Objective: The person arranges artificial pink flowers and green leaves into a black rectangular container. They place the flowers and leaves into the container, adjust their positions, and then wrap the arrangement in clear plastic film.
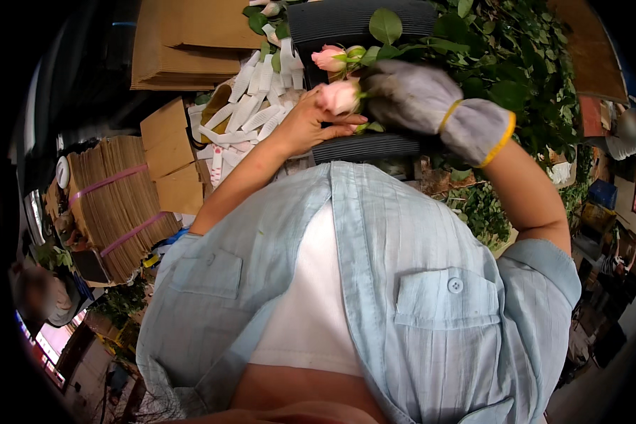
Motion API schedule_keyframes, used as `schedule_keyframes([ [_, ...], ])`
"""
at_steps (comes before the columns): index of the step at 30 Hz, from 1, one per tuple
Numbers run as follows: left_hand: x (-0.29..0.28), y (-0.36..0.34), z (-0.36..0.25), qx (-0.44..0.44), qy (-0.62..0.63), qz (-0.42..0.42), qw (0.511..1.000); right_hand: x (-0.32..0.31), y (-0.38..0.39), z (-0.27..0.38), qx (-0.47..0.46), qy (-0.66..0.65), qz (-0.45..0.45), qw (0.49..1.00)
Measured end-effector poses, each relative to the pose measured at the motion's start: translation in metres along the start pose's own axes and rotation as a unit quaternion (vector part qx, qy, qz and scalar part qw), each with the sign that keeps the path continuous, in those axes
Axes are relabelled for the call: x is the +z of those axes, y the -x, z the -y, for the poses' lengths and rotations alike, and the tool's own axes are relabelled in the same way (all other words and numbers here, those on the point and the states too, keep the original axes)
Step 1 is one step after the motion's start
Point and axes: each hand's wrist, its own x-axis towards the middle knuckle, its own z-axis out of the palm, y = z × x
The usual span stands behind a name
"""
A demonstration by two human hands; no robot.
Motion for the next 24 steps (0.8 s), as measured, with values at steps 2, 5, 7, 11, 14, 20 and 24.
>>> schedule_keyframes([
  [2,-0.002,0.0,-0.006,-0.059,0.063,-0.011,0.996,-0.013,-0.006,-0.008,0.054,0.102,0.052,0.992],
  [5,-0.008,-0.003,-0.018,-0.111,0.039,-0.007,0.993,-0.004,-0.009,-0.01,0.066,0.094,0.109,0.987],
  [7,-0.004,0.003,-0.017,-0.106,0.005,-0.024,0.994,0.008,-0.009,-0.014,0.032,0.175,0.103,0.979],
  [11,-0.014,-0.001,-0.024,0.034,-0.2,-0.092,0.975,0.016,-0.006,-0.016,-0.018,0.209,0.052,0.976],
  [14,-0.013,-0.007,-0.01,0.028,-0.062,-0.067,0.995,0.015,-0.003,-0.007,0.026,0.194,0.034,0.98],
  [20,0.001,-0.004,0.006,-0.014,0.016,-0.102,0.995,-0.015,-0.018,0.009,0.188,0.212,0.004,0.959],
  [24,-0.003,-0.007,0.0,-0.044,0.02,-0.074,0.996,-0.017,-0.037,0.008,0.229,0.227,0.134,0.937],
])
